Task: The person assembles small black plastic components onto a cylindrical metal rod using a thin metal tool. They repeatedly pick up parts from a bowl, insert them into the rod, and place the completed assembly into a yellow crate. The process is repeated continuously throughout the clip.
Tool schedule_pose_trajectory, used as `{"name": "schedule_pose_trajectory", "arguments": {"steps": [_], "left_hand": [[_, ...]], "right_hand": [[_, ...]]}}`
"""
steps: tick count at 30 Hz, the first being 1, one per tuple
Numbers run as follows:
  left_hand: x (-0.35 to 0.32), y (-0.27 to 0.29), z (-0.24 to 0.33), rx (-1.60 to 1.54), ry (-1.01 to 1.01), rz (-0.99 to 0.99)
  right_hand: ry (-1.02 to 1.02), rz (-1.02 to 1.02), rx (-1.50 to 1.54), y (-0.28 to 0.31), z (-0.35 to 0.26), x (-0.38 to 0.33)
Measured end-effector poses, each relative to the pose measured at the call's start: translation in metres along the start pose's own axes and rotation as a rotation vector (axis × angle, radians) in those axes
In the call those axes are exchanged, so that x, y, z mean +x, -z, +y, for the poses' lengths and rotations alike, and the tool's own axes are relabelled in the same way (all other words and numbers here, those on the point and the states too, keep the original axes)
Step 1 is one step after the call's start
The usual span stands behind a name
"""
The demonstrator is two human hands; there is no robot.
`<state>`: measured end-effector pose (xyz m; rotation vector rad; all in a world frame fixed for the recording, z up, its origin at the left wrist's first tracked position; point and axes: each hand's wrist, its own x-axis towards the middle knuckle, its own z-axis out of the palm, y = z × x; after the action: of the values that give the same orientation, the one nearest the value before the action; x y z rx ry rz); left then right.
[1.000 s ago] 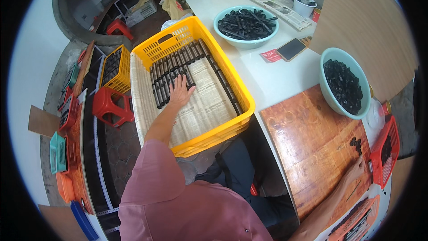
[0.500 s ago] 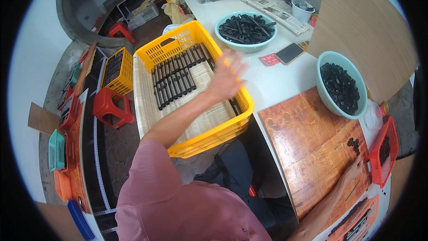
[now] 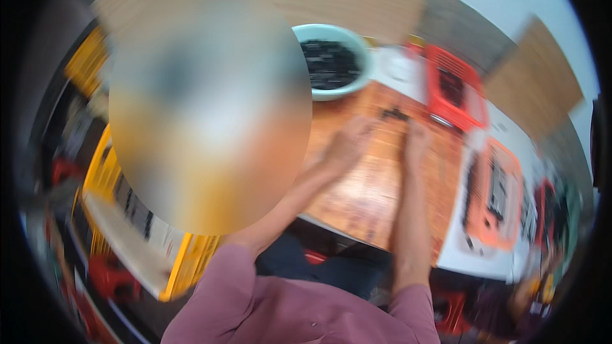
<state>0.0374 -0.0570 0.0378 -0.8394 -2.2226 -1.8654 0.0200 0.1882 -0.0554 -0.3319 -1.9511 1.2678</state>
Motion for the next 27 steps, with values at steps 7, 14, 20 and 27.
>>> {"name": "schedule_pose_trajectory", "arguments": {"steps": [7, 14, 20, 27], "left_hand": [[0.040, -0.057, -0.043, 0.026, 0.205, 0.043], [0.048, -0.049, -0.066, -0.221, 0.279, 0.055], [0.052, -0.055, -0.064, -0.251, 0.263, 0.021], [0.052, -0.047, -0.068, -0.285, 0.282, 0.013]], "right_hand": [[-0.171, 0.066, -0.129, 0.010, -0.033, -0.004], [-0.101, 0.171, -0.085, -0.001, -0.035, -0.007], [-0.178, 0.165, -0.006, 0.013, -0.038, -0.004], [-0.009, 0.289, -0.073, 0.112, -0.086, 0.054]]}}
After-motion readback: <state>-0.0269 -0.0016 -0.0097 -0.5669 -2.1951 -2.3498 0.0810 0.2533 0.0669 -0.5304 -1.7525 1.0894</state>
